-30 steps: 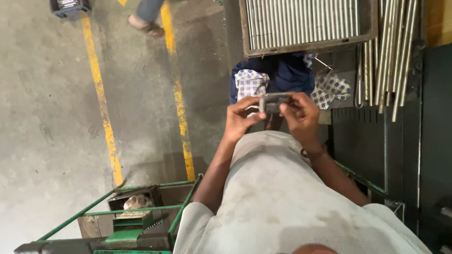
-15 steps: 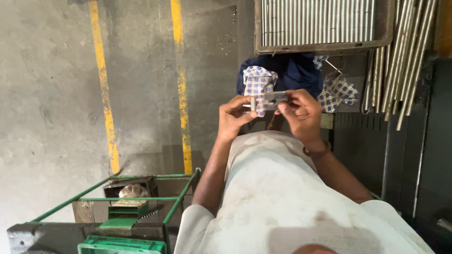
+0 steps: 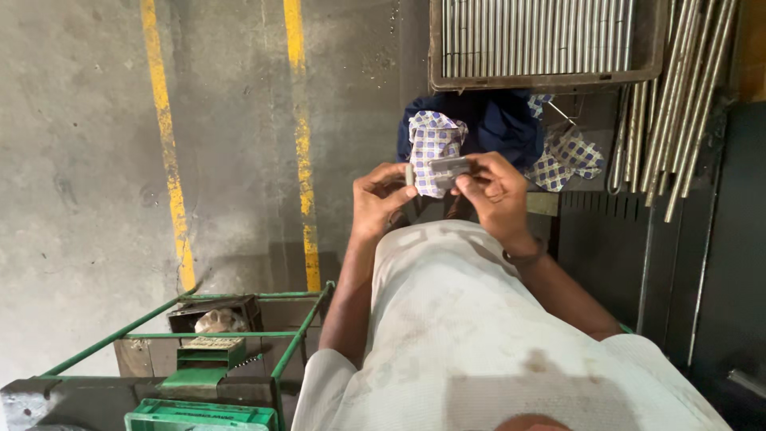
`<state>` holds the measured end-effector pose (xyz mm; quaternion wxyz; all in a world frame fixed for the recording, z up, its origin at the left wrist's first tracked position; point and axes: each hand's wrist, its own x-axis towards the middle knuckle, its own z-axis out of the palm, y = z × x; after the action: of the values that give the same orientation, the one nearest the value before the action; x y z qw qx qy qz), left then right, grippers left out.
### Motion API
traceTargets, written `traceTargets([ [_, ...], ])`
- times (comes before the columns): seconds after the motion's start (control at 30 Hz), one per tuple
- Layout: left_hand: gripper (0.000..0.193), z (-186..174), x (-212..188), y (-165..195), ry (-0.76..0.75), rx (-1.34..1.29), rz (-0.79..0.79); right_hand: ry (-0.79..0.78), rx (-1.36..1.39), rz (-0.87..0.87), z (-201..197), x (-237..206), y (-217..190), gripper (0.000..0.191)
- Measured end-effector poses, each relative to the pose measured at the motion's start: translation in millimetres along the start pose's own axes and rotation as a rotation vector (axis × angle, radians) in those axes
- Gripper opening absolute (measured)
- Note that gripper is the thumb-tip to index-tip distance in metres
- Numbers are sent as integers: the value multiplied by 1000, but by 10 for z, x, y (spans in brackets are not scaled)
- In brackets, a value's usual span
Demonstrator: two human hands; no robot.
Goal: The person operates a metal fastener forming machine. They load small metal blanks into the machine, pull the machine handle to cycle it, retrieve finished pieces, and place them into a green tray, at one point using a screwdriver to handle a small part and opening and closing the machine guard between cycles.
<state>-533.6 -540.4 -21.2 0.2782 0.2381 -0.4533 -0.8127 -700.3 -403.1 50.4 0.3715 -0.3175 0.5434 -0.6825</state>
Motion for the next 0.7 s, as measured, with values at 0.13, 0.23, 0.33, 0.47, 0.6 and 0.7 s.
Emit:
traceTargets([
  [0.13,36,91,69,-61,-76,-72,-47,-63,91,95,140,-2,45,23],
  [0.23,38,115,90,-79,-38,-68,-8,-81,50,65,165,1,34,23],
  [0.33,35,75,93,-42,6,-21,32,-42,23,10,120,3,-25,24],
  [0.47,36,34,111,24,2,17,45,11,38,-42,98,5,-92,20],
  [0.6,38,106,155,-7,-26,-19,-22,-62,-12,6,151,21,-71,22],
  [0.7,39,140,161,-46,-12,10,-5,-76,-25,21,156,35,-37,21],
])
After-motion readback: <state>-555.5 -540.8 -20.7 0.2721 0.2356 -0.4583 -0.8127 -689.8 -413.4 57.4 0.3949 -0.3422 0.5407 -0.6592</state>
